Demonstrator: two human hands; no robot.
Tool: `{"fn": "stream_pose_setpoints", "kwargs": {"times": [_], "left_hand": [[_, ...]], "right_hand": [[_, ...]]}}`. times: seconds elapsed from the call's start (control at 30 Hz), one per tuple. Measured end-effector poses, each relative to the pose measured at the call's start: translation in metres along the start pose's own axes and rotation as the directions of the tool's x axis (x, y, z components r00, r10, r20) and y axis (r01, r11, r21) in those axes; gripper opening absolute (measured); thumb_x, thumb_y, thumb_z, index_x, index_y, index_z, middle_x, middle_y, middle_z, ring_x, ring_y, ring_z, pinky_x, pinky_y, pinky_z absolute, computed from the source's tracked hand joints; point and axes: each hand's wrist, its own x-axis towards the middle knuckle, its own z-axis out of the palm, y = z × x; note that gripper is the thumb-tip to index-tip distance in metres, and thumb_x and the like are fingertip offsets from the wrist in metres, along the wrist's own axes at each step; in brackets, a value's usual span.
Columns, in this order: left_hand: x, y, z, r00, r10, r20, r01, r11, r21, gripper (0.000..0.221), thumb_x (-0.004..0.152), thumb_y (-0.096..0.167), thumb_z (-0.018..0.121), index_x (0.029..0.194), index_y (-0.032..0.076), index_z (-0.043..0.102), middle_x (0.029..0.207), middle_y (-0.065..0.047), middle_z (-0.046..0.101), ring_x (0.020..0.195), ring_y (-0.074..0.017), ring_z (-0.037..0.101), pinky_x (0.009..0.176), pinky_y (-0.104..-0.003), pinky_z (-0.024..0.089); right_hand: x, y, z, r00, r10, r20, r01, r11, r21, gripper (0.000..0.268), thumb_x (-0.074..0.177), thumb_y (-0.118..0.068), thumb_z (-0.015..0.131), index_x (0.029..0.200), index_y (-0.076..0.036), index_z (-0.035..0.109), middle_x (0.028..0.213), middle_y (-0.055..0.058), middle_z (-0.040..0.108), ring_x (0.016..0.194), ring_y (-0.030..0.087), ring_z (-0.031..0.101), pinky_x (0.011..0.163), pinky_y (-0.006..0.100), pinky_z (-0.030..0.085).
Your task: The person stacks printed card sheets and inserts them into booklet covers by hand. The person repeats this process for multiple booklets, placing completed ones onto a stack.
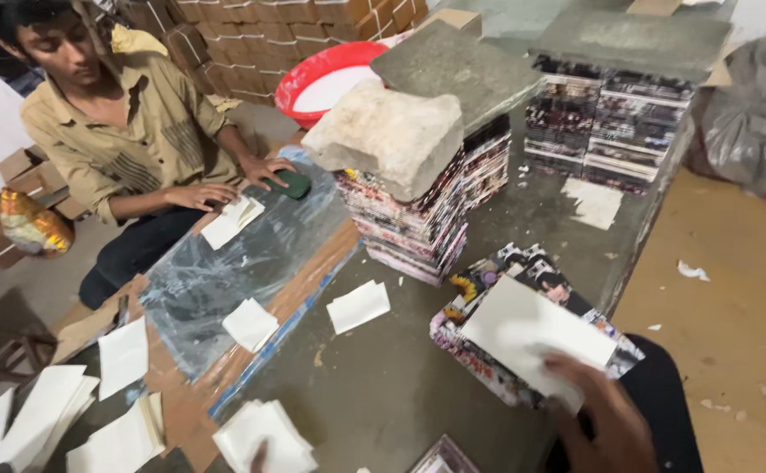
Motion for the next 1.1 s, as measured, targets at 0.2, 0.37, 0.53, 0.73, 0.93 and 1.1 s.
{"fn": "stream_pose_setpoints", "kwargs": {"times": [0.2,0.37,0.53,0.73,0.93,1.1], "left_hand": [[-0.168,0.057,0.046,0.952,-0.146,0.270,0.273,0.803,-0.529,0.047,0.084,0.027,0.074,0.127,0.009,0.063,0.110,-0.012,0.066,0.093,-0.0252,0.057,0.076,-0.038,0.044],[-0.200,0.091,0.055,0.875,-0.128,0.467,0.421,0.678,-0.603,0.037,0.085,0.023,0.073,0.121,0.012,0.067,0.099,-0.008,0.069,0.077,-0.0188,0.059,0.062,-0.034,0.045],[-0.284,0.087,0.027,0.740,-0.342,0.579,0.634,0.640,-0.434,0.028,0.086,0.019,0.071,0.114,0.014,0.071,0.087,-0.004,0.071,0.061,-0.0123,0.061,0.048,-0.030,0.046],[-0.310,0.082,-0.018,0.858,-0.402,0.320,0.496,0.811,-0.310,0.029,0.086,0.022,0.081,0.075,-0.001,0.068,0.060,-0.002,0.058,0.053,-0.0085,0.046,0.048,-0.027,0.039],[-0.293,0.080,-0.041,0.851,-0.499,0.163,0.497,0.866,0.054,0.037,0.087,0.025,0.080,0.066,-0.001,0.062,0.052,-0.005,0.052,0.050,-0.0110,0.042,0.051,-0.027,0.041],[-0.298,0.079,-0.043,0.861,-0.462,0.214,0.495,0.858,-0.139,0.030,0.086,0.017,0.079,0.073,0.000,0.058,0.059,0.000,0.047,0.056,-0.0082,0.039,0.051,-0.027,0.036]], "right_hand": [[-0.030,-0.012,0.111,0.559,0.014,0.829,-0.487,0.814,0.315,0.050,0.094,-0.030,0.069,0.141,-0.021,0.058,0.127,0.002,0.070,0.118,0.011,0.068,0.096,0.028,0.054],[-0.048,-0.027,0.119,0.520,0.262,0.813,-0.427,0.904,-0.017,0.034,0.094,-0.035,0.075,0.102,-0.003,0.078,0.078,0.016,0.070,0.072,0.020,0.068,0.067,0.033,0.054],[-0.060,-0.054,0.076,0.625,-0.133,0.769,-0.150,0.946,0.286,0.028,0.092,-0.027,0.074,0.103,-0.001,0.075,0.079,0.010,0.071,0.068,0.017,0.072,0.060,0.032,0.055],[-0.046,-0.059,0.066,0.405,0.251,0.879,-0.456,0.889,-0.043,0.023,0.090,-0.026,0.071,0.089,-0.003,0.074,0.061,0.007,0.070,0.045,0.015,0.064,0.044,0.032,0.051],[-0.032,-0.050,0.070,0.340,0.304,0.890,-0.481,0.869,-0.113,0.038,0.094,-0.031,0.071,0.073,0.000,0.065,0.057,0.006,0.065,0.046,0.013,0.067,0.045,0.029,0.053],[-0.028,-0.065,0.062,0.330,0.316,0.889,-0.480,0.868,-0.130,0.034,0.093,-0.031,0.071,0.076,-0.002,0.065,0.060,0.003,0.066,0.053,0.012,0.072,0.048,0.028,0.054]]}}
